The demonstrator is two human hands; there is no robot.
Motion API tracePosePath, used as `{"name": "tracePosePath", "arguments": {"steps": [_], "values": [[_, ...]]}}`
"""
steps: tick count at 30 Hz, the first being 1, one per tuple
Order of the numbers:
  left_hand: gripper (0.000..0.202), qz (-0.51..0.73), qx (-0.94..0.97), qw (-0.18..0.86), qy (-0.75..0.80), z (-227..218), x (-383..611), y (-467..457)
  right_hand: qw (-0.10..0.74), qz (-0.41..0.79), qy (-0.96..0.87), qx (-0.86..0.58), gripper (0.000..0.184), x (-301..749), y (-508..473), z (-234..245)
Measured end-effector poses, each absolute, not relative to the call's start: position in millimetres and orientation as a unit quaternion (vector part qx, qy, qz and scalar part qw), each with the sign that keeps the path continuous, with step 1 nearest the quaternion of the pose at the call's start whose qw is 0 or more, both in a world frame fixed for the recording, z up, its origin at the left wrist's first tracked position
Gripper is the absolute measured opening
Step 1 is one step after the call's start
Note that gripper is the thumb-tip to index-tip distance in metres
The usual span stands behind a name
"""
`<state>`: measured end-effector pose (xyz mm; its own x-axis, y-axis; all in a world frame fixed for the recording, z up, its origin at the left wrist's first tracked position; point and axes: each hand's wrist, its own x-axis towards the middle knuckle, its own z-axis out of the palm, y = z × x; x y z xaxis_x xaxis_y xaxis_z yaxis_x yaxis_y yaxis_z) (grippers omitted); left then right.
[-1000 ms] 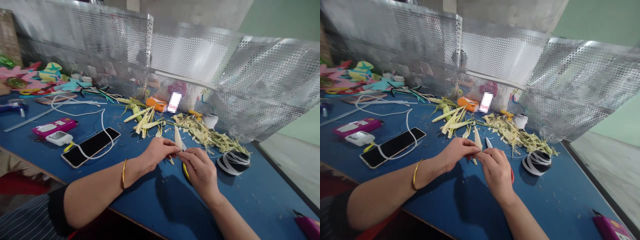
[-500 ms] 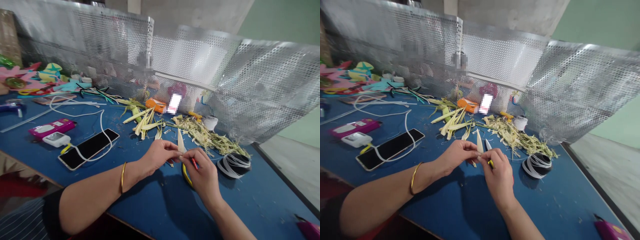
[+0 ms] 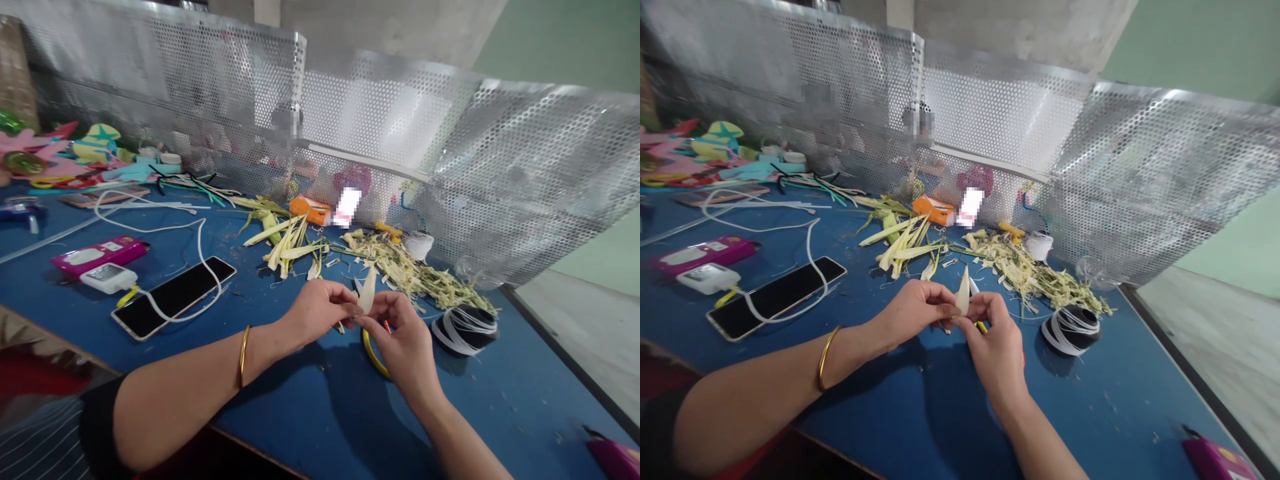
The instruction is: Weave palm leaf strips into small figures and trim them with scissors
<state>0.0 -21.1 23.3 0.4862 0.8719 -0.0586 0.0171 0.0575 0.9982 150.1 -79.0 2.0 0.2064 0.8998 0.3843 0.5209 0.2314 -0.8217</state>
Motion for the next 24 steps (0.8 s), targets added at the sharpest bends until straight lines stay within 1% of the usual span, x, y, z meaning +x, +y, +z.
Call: {"name": "tracePosePath", "arguments": {"steps": [3, 7, 12, 16, 21, 24], "values": [[0.005, 0.346, 0.605, 0.617, 0.366, 23.3, -0.6, -22.4, 0.515, 0.230, -0.590, -0.578, 0.020, 151.1, -77.3, 2.0], [0.009, 0.353, 0.614, 0.610, 0.354, 18.6, -0.9, -21.5, 0.520, 0.247, -0.576, -0.581, 0.019, 153.9, -74.4, -0.6], [0.006, 0.366, 0.596, 0.615, 0.365, 14.4, 0.9, -20.6, 0.539, 0.310, -0.549, -0.559, 0.025, 150.5, -74.3, -0.4], [0.004, 0.377, 0.574, 0.616, 0.386, 16.6, 2.8, -22.9, 0.549, 0.324, -0.531, -0.558, 0.027, 147.3, -75.9, 0.5], [0.015, 0.364, 0.562, 0.642, 0.373, 18.0, 1.9, -23.3, 0.570, 0.374, -0.491, -0.543, 0.030, 149.2, -74.4, 2.6], [0.011, 0.350, 0.556, 0.661, 0.363, 18.5, 0.4, -21.7, 0.585, 0.405, -0.466, -0.526, 0.032, 149.2, -73.7, 5.7]]}}
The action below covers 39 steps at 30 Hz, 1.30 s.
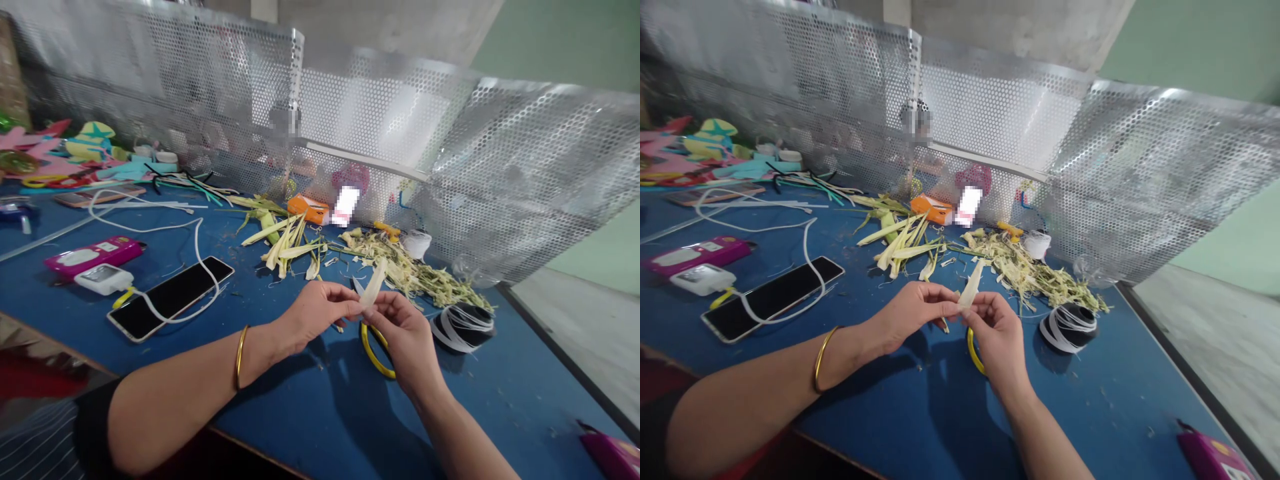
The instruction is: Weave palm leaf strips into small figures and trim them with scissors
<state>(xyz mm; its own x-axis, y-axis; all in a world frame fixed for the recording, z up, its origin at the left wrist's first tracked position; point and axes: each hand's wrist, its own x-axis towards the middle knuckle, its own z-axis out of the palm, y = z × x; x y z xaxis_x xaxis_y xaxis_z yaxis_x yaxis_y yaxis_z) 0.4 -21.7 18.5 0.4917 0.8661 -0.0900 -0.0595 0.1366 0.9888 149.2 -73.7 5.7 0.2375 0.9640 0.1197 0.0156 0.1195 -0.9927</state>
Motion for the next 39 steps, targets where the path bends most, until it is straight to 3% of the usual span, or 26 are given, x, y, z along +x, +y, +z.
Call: {"name": "tracePosePath", "arguments": {"steps": [6, 20, 22, 28, 39], "values": [[0.005, 0.333, 0.519, 0.688, 0.383, 19.5, 1.4, -21.3, 0.593, 0.412, -0.462, -0.515, 0.033, 146.7, -72.9, 6.4], [0.010, 0.352, 0.540, 0.664, 0.380, 18.0, 1.2, -23.3, 0.563, 0.380, -0.504, -0.534, 0.031, 150.5, -74.5, 6.7], [0.012, 0.356, 0.515, 0.677, 0.387, 17.2, 1.3, -22.2, 0.555, 0.298, -0.555, -0.544, 0.025, 152.4, -75.6, 3.2], [0.014, 0.341, 0.454, 0.730, 0.380, 18.6, 0.4, -22.0, 0.442, -0.110, -0.737, -0.499, 0.009, 155.0, -81.3, 2.5], [0.012, 0.265, 0.347, 0.827, 0.354, 18.0, -1.5, -21.1, 0.386, -0.256, -0.765, -0.447, 0.022, 154.1, -86.1, 9.9]]}}
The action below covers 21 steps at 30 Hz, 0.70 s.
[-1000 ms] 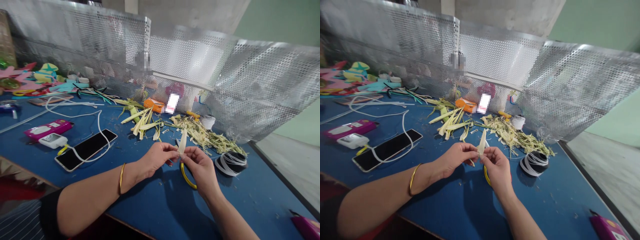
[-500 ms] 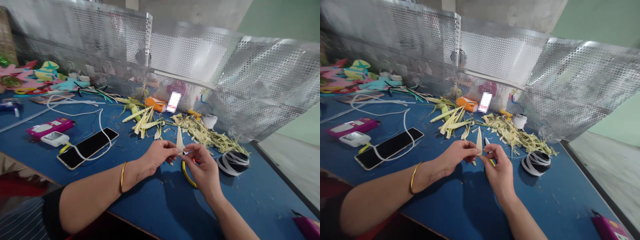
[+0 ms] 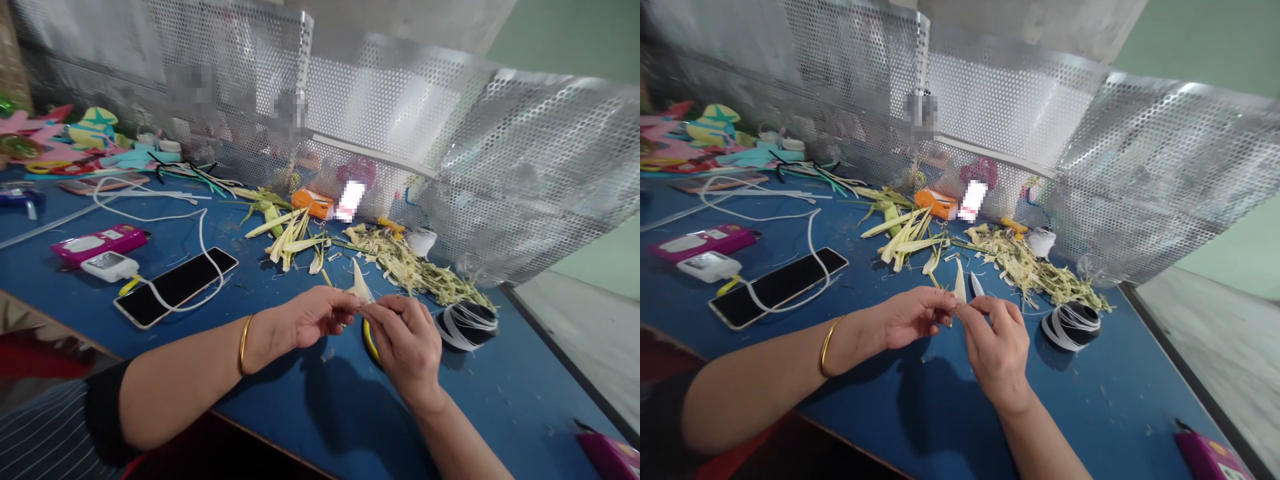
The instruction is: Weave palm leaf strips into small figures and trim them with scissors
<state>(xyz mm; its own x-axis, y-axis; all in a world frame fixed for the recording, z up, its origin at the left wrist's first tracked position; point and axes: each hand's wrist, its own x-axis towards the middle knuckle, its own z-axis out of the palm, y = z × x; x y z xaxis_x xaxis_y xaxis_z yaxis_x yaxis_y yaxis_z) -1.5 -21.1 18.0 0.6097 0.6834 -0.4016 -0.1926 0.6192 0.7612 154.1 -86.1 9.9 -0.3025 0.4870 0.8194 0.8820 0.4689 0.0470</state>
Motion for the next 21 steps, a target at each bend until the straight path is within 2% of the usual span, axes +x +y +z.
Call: {"name": "tracePosePath", "arguments": {"steps": [5, 10, 21], "values": [[0.012, 0.267, 0.404, 0.802, 0.349, 19.8, -1.3, -22.5, 0.386, -0.246, -0.766, -0.451, 0.015, 155.3, -86.1, 12.9], [0.017, 0.309, 0.482, 0.733, 0.367, 23.9, 0.1, -26.0, 0.369, -0.215, -0.769, -0.475, 0.011, 157.3, -85.9, 13.5], [0.018, 0.329, 0.574, 0.660, 0.355, 24.1, 1.2, -26.4, 0.420, 0.034, -0.691, -0.588, 0.014, 151.3, -86.2, 9.6]]}}
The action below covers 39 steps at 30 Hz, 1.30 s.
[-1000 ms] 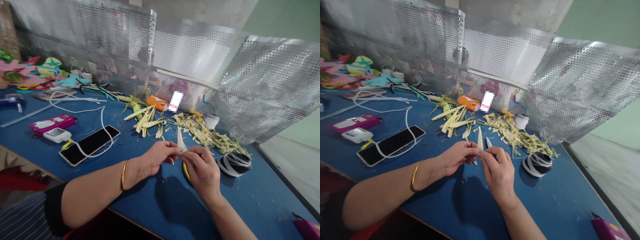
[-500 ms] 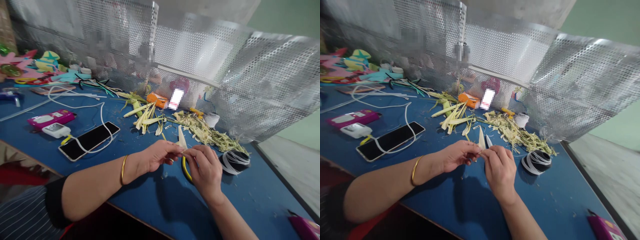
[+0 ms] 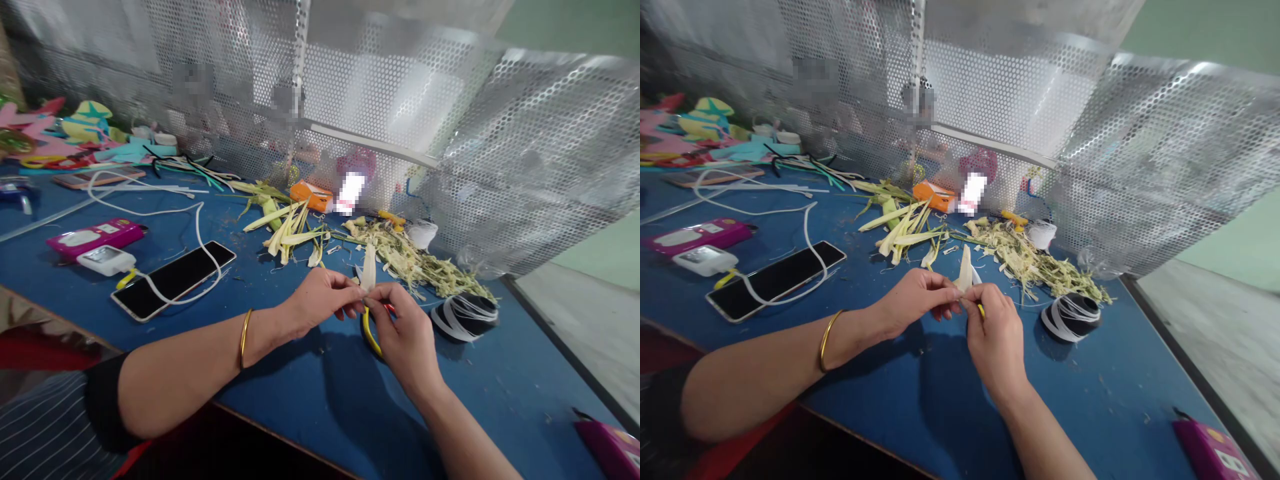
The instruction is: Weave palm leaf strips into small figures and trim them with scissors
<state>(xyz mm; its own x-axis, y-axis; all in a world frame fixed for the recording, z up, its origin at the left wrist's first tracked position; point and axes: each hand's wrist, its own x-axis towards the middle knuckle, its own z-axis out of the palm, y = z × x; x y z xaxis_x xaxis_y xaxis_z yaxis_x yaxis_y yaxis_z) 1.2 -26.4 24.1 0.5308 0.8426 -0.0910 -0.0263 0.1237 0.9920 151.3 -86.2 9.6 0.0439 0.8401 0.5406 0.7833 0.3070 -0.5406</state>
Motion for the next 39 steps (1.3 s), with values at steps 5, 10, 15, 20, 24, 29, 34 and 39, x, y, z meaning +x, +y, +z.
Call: {"name": "tracePosePath", "arguments": {"steps": [5, 10, 15, 20, 24, 29, 34, 39], "values": [[0.020, 0.325, 0.587, 0.651, 0.355, 22.7, 1.4, -26.4, 0.483, 0.123, -0.628, -0.598, 0.003, 150.6, -86.4, 7.7], [0.014, 0.318, 0.582, 0.666, 0.342, 24.0, 1.3, -27.2, 0.540, 0.215, -0.557, -0.594, 0.025, 153.8, -83.1, 7.5], [0.014, 0.327, 0.571, 0.669, 0.346, 23.5, 2.5, -27.6, 0.569, 0.286, -0.506, -0.582, 0.031, 155.9, -81.0, 7.9], [0.018, 0.344, 0.549, 0.679, 0.345, 21.9, 4.8, -28.8, 0.587, 0.322, -0.493, -0.555, 0.033, 153.8, -80.2, 7.7], [0.012, 0.346, 0.563, 0.664, 0.350, 19.2, 5.6, -29.3, 0.590, 0.332, -0.491, -0.548, 0.032, 152.4, -78.9, 8.2], [0.006, 0.379, 0.586, 0.631, 0.338, 15.8, 5.6, -27.9, 0.589, 0.377, -0.477, -0.532, 0.036, 152.2, -76.4, 10.6], [0.005, 0.374, 0.555, 0.650, 0.359, 18.2, 4.9, -26.2, 0.583, 0.353, -0.509, -0.526, 0.030, 151.6, -77.0, 9.1], [0.005, 0.367, 0.466, 0.711, 0.377, 18.0, 4.0, -22.9, 0.480, 0.072, -0.678, -0.552, 0.004, 156.2, -80.1, 3.6]]}}
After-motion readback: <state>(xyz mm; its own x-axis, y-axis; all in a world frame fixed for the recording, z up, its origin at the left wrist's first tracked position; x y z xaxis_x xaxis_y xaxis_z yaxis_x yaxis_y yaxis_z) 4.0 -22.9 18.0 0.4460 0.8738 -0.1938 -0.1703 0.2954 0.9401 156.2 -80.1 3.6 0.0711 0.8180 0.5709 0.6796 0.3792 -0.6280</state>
